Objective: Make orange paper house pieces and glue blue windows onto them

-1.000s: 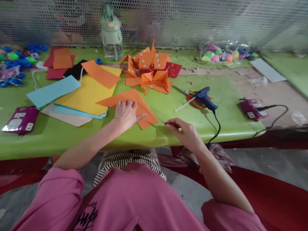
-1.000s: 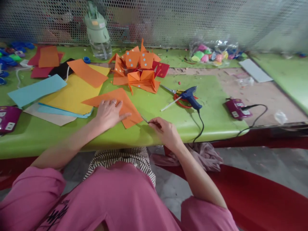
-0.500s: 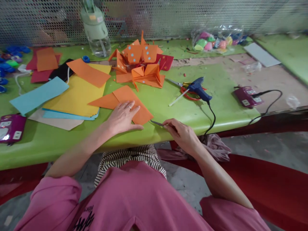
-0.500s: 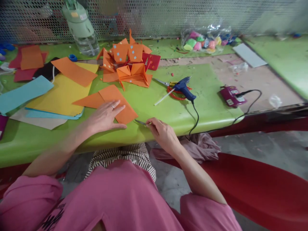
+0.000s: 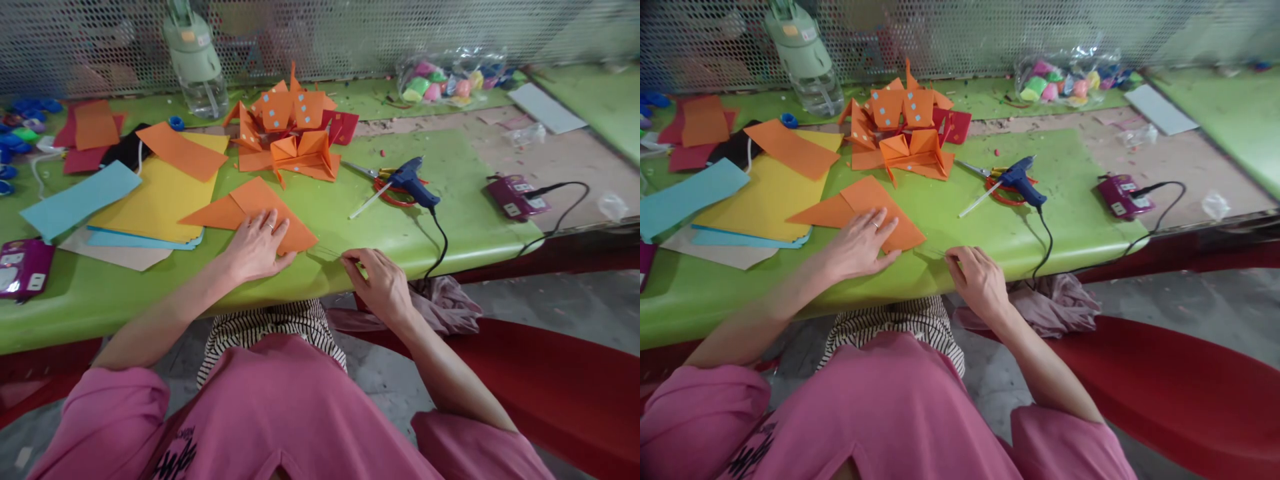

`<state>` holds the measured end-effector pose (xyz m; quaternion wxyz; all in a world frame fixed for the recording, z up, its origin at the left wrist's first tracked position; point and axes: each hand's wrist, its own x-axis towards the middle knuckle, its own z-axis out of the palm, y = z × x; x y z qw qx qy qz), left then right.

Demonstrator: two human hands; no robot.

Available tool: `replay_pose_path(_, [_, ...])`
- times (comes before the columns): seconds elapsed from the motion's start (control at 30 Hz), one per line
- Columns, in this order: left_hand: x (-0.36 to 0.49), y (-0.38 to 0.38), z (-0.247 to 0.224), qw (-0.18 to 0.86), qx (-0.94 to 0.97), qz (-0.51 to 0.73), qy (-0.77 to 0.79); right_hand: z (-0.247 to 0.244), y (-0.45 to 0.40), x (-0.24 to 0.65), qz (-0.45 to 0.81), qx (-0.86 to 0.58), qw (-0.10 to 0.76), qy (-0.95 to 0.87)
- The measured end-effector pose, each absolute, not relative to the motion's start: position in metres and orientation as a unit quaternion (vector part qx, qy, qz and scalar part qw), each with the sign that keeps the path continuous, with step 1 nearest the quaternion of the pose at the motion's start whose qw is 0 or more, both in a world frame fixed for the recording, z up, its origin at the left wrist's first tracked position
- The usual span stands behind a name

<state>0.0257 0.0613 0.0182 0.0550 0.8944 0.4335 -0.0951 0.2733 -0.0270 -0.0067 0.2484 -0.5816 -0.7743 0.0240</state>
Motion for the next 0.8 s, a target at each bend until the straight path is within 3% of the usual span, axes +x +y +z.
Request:
replay_pose_path(0.3, [0.022,0.065,0.003,0.012,0.902,-0.012,0.431,-0.013,-0.022,0.268,0.014,-0.594,0.273,-0.757])
replay_pose_path(0.8, [0.023,0.069,0.013,0.057,0.901,0.043,0.428,-0.012,-0.020,0.267,-0.008,-0.578,0.291,-0.762])
